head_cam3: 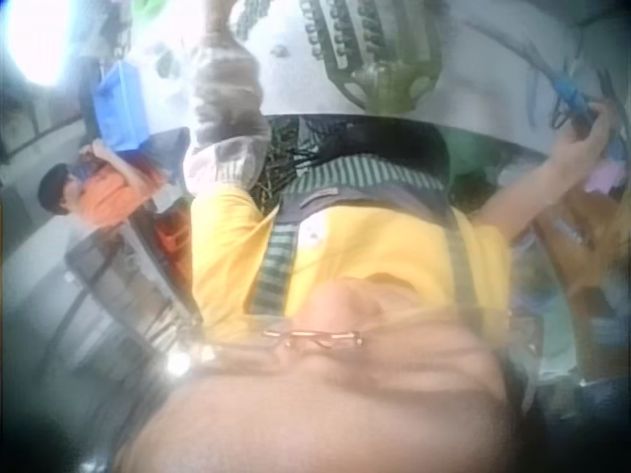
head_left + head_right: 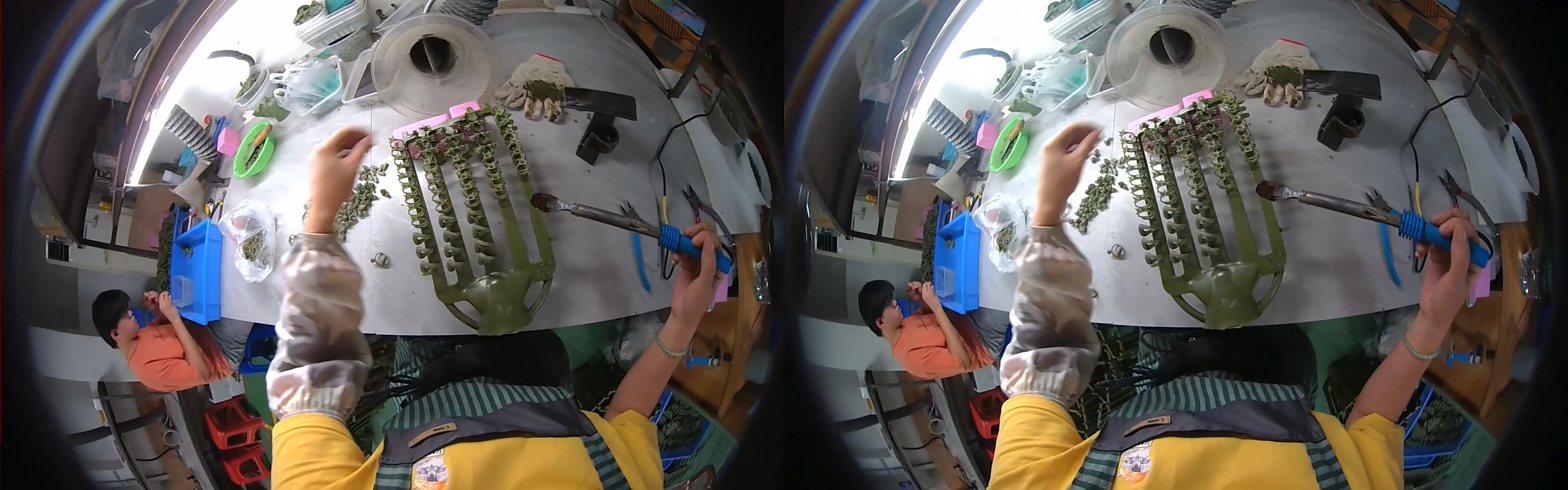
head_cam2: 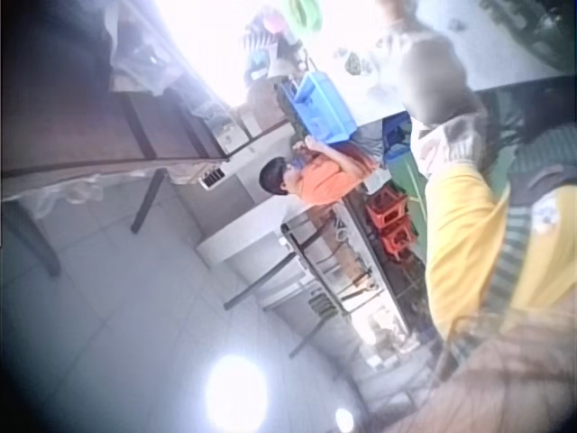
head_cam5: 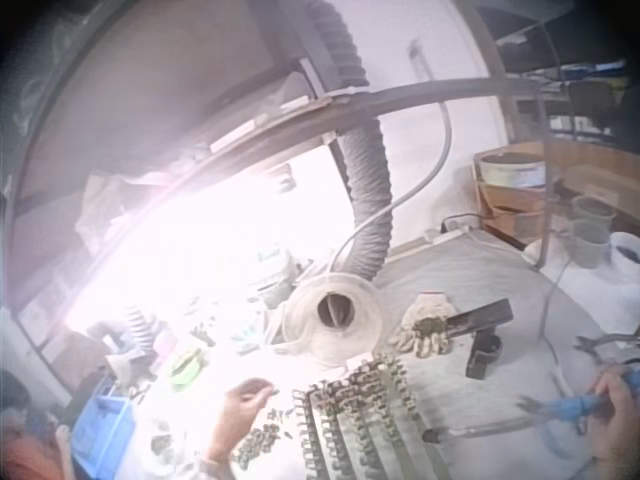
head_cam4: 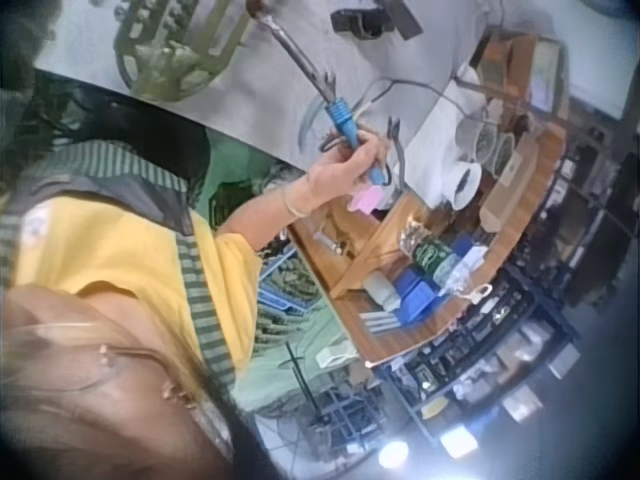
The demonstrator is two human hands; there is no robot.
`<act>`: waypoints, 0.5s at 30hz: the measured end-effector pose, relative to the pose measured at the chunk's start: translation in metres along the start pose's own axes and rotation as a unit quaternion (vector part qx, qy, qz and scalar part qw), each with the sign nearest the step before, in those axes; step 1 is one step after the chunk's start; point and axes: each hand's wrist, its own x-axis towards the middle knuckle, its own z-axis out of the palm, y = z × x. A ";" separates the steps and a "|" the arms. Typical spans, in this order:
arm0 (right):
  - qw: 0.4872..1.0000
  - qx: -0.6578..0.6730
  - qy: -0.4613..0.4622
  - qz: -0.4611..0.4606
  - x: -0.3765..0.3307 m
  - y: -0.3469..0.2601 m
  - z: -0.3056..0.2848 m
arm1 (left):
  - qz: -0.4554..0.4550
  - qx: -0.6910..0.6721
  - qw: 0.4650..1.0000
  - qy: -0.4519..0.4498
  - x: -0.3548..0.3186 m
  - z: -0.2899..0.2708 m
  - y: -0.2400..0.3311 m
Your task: The person picks up small green plastic pieces from the table and places them into slots on a larger green plastic frame. They then use a soldering iron to melt the plastic and secure the pieces into the frame before picking up more pieces from the table.
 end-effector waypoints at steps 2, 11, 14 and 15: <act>1.000 0.005 0.000 0.004 0.001 0.001 0.005 | -0.102 0.240 0.962 -0.074 -0.016 -0.062 -0.072; 0.999 -0.045 0.020 -0.016 -0.010 -0.024 0.018 | -0.023 0.442 0.895 -0.049 -0.091 -0.066 -0.152; 0.999 -0.038 0.028 -0.010 -0.012 -0.026 0.022 | -0.045 0.468 0.882 -0.036 -0.095 -0.072 -0.150; 1.000 -0.028 0.006 -0.012 -0.012 -0.027 0.030 | -0.037 0.463 0.886 -0.021 -0.099 -0.081 -0.155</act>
